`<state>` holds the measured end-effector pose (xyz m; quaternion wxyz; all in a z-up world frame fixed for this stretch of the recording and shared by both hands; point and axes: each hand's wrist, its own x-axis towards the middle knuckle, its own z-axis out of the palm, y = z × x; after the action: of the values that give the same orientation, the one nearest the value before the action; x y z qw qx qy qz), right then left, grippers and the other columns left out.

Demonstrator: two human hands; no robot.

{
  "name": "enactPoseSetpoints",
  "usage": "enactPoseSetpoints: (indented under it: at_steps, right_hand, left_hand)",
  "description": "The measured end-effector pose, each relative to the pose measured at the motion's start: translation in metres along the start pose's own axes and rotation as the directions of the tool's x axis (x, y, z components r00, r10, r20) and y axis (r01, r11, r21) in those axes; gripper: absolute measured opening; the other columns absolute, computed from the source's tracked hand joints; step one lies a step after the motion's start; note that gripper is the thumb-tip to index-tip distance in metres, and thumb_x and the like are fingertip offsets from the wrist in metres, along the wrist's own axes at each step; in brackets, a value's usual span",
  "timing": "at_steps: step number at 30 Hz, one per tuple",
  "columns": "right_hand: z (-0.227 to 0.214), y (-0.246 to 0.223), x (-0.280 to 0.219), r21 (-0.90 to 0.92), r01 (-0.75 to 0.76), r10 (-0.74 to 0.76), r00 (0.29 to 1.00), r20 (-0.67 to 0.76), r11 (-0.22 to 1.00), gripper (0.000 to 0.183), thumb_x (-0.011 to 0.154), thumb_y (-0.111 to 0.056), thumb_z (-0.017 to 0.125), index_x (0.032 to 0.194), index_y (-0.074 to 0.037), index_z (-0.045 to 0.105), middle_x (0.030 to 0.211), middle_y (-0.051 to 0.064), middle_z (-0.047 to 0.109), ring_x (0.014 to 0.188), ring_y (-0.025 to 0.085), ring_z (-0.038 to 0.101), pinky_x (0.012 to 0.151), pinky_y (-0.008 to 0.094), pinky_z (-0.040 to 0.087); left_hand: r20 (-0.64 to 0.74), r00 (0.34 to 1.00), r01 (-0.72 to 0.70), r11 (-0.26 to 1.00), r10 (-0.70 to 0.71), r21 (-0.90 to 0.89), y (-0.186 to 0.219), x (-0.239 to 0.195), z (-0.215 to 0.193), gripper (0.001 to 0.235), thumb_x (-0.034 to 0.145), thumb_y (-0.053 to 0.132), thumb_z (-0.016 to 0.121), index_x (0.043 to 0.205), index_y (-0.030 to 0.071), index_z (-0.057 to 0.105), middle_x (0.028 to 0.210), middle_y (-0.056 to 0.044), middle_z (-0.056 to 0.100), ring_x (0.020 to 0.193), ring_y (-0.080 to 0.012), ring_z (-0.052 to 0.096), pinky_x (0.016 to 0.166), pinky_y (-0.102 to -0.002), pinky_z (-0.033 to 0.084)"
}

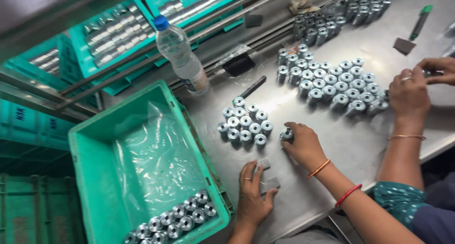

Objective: The recorder and another worker are sorting and arranging small cylindrical metal parts on a metal workbench.

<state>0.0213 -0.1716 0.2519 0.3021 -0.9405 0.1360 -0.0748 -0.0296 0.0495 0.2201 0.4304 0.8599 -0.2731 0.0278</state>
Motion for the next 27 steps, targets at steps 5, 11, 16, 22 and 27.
enactPoseSetpoints:
  at_steps: [5,11,16,22,27]
  right_hand:
    - [0.028,-0.015,0.019,0.027,-0.025,0.026,0.999,-0.023,0.999,0.056,0.071,-0.009,0.078,0.125,-0.006,0.066,0.101,0.022,0.067,0.094,0.040,0.067,0.087,0.047,0.053]
    - [0.074,-0.003,0.031,0.020,0.124,-0.125,0.992,0.019,0.992,0.063,0.071,0.002,0.068,0.133,0.001,0.056,0.102,0.024,0.066,0.097,0.042,0.066,0.087,0.048,0.054]
    - [-0.027,-0.088,0.014,-0.046,0.326,-0.296,0.901,0.317,0.944,0.062,0.074,-0.002,0.067,0.135,-0.010,0.057,0.105,0.016,0.069,0.099,0.038,0.066,0.085,0.048,0.053]
    - [-0.006,-0.022,0.092,0.100,0.341,-0.334,0.939,-0.074,0.935,0.064,0.068,0.005,0.060,0.130,-0.008,0.070,0.119,0.017,0.070,0.106,0.036,0.066,0.092,0.043,0.052]
    - [-0.007,-0.002,0.169,-0.390,0.317,-0.393,0.910,-0.134,0.865,0.057,0.060,-0.004,0.071,0.117,-0.003,0.072,0.112,0.022,0.069,0.106,0.040,0.060,0.091,0.044,0.047]
  left_hand:
    - [0.032,0.999,0.011,1.000,-0.010,-0.014,0.000,0.003,0.000,0.075,0.073,0.014,0.084,0.137,-0.009,0.053,0.149,-0.027,0.044,0.141,-0.0474,0.037,0.116,-0.052,0.032]
    - [0.007,1.000,-0.029,0.999,0.029,-0.044,-0.002,0.002,0.002,0.071,0.076,0.016,0.084,0.136,-0.008,0.053,0.147,-0.027,0.045,0.142,-0.0471,0.039,0.118,-0.052,0.033]
    - [-0.011,0.998,-0.054,0.998,0.054,-0.011,-0.002,0.002,0.003,0.074,0.074,0.013,0.082,0.138,-0.007,0.052,0.148,-0.027,0.044,0.140,-0.0478,0.039,0.116,-0.052,0.034]
    - [0.008,0.999,-0.037,0.999,0.037,-0.010,0.001,0.002,-0.001,0.074,0.074,0.012,0.081,0.139,-0.007,0.052,0.150,-0.026,0.044,0.140,-0.0469,0.039,0.116,-0.052,0.034]
    - [0.018,1.000,-0.005,1.000,0.005,-0.021,0.000,0.005,0.000,0.075,0.073,0.013,0.082,0.139,-0.007,0.052,0.149,-0.026,0.044,0.141,-0.0465,0.039,0.116,-0.051,0.033]
